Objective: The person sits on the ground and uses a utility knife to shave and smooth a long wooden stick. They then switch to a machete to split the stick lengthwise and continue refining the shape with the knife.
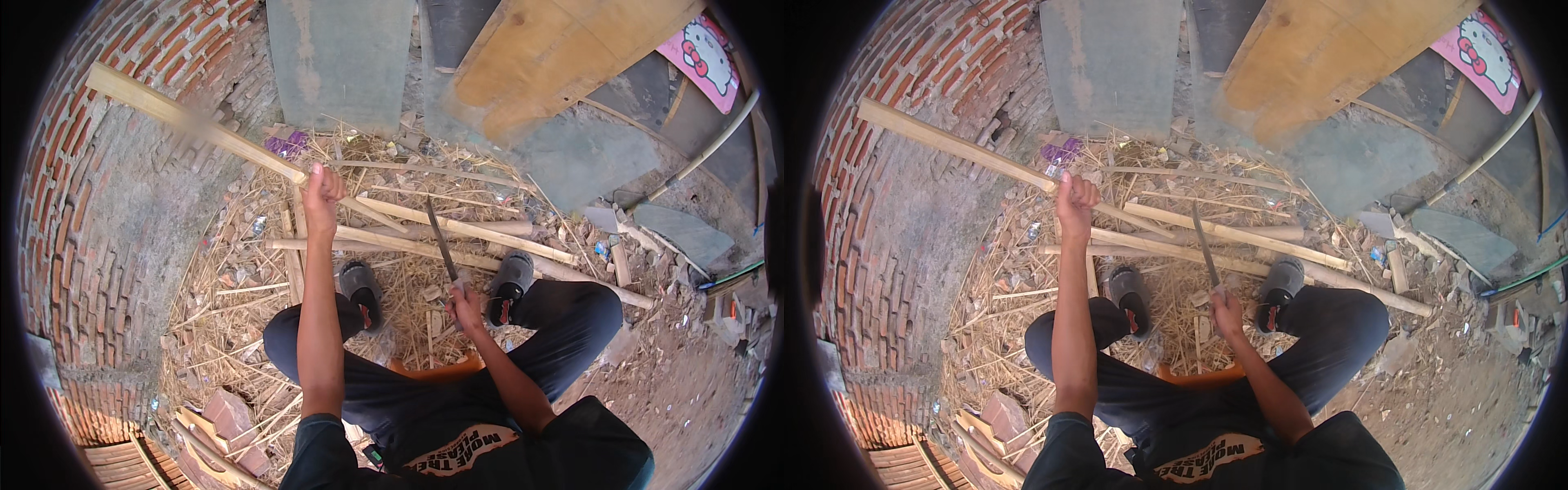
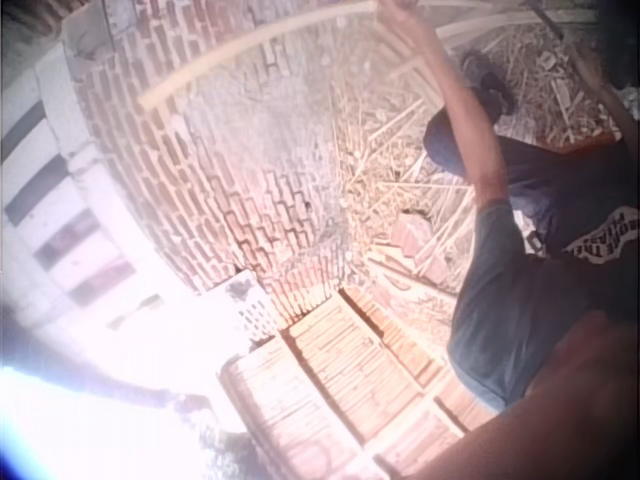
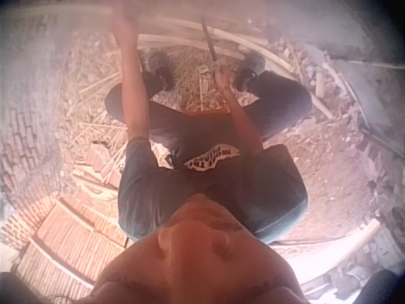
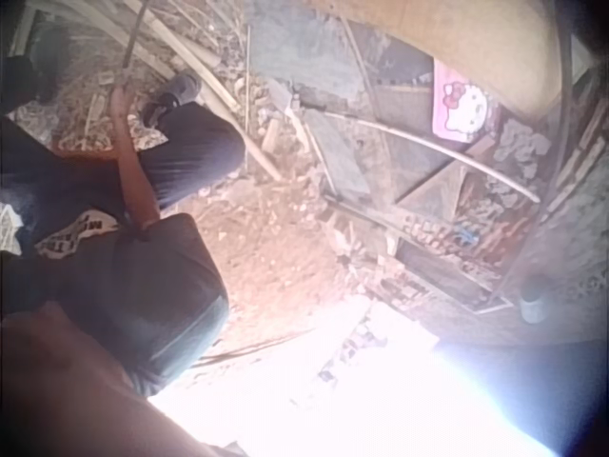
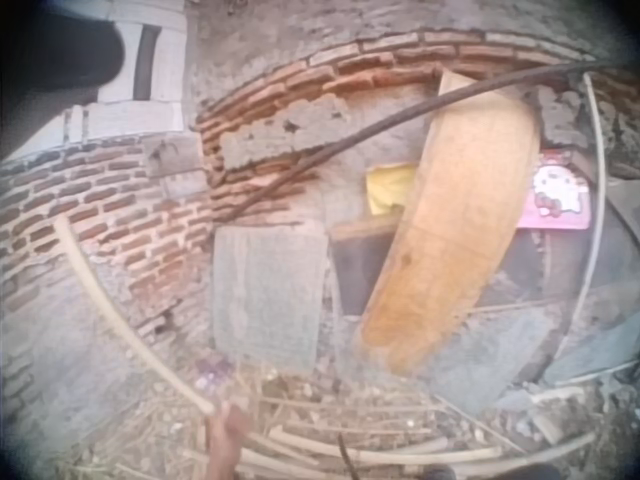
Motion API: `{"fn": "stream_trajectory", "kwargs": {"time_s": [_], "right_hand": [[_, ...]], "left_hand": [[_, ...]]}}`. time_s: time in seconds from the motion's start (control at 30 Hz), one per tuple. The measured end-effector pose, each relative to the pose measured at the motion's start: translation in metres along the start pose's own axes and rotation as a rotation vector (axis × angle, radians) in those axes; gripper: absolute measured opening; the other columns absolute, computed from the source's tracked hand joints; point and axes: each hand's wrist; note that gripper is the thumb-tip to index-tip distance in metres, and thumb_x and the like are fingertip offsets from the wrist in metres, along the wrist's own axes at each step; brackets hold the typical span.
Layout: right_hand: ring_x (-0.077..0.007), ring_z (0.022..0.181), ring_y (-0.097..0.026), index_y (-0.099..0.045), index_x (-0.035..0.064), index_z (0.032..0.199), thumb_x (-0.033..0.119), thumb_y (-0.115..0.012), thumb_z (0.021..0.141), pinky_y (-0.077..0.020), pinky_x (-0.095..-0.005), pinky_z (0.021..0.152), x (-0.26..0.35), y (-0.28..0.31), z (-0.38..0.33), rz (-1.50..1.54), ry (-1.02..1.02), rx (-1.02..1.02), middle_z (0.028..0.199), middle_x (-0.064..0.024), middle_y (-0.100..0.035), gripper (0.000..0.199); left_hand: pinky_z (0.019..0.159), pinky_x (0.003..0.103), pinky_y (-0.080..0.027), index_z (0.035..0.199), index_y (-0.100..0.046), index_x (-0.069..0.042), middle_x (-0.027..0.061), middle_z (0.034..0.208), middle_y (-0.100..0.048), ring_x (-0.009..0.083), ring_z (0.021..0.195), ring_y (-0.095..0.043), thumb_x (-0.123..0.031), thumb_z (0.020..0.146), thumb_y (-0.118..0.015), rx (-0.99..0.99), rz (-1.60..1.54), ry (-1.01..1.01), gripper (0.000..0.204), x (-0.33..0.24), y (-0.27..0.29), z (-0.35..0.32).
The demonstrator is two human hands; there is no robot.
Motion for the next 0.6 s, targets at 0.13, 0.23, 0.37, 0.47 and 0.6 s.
{"fn": "stream_trajectory", "kwargs": {"time_s": [0.13, 0.23, 0.37, 0.47, 0.6], "right_hand": [[-0.013, 0.046, -0.052, -0.06, 0.0009, 0.092, 0.025, -0.06, 0.104, -0.0401, -0.0323, 0.045, -0.01, 0.001, 0.004, -0.056, 0.026, -0.025, 0.063, -0.0046, -0.059, 0.027], [-0.0133, 0.045, -0.052, -0.062, 0.0006, 0.091, 0.024, -0.06, 0.104, -0.0407, -0.0329, 0.045, -0.009, -0.002, 0.003, -0.063, 0.03, -0.028, 0.063, -0.0044, -0.059, 0.027], [-0.0126, 0.049, -0.054, -0.065, 0.001, 0.094, 0.025, -0.06, 0.105, -0.0411, -0.0325, 0.047, -0.014, -0.002, 0.01, -0.167, 0.033, -0.044, 0.065, -0.0038, -0.059, 0.027], [-0.013, 0.055, -0.058, -0.068, 0.0003, 0.1, 0.027, -0.061, 0.105, -0.0435, -0.0328, 0.051, -0.032, -0.005, 0.028, -0.207, 0.104, -0.053, 0.067, -0.0036, -0.06, 0.028], [-0.0192, 0.063, -0.064, -0.068, -0.0034, 0.107, 0.037, -0.063, 0.104, -0.0487, -0.038, 0.058, -0.037, -0.023, 0.034, -0.185, 0.008, -0.018, 0.074, -0.0087, -0.065, 0.041]], "left_hand": [[0.059, 0.033, -0.023, 0.065, -0.027, -0.018, -0.0034, 0.059, -0.021, 0.0132, 0.056, -0.021, -0.049, 0.111, -0.048, -0.022, 0.026, -0.004, 0.059, -0.002, -0.01, -0.003], [0.058, 0.033, -0.022, 0.064, -0.027, -0.018, -0.0035, 0.059, -0.021, 0.013, 0.055, -0.021, -0.048, 0.11, -0.049, -0.002, 0.038, -0.024, 0.059, 0.001, -0.01, -0.003], [0.058, 0.033, -0.022, 0.064, -0.027, -0.018, -0.0036, 0.058, -0.021, 0.0129, 0.054, -0.021, -0.047, 0.109, -0.051, -0.034, 0.033, -0.027, 0.059, 0.0, -0.016, -0.001], [0.057, 0.032, -0.022, 0.063, -0.027, -0.018, -0.0036, 0.058, -0.021, 0.0129, 0.054, -0.021, -0.047, 0.108, -0.052, -0.052, 0.032, -0.015, 0.059, 0.002, -0.018, 0.002], [0.058, 0.033, -0.023, 0.063, -0.027, -0.018, -0.0034, 0.058, -0.021, 0.0132, 0.055, -0.022, -0.047, 0.107, -0.053, -0.046, 0.039, -0.003, 0.059, -0.001, -0.015, 0.001]]}}
Point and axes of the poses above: each hand's wrist, its own z-axis towards the middle knuckle, its own y-axis out of the back of the hand, x = y × z
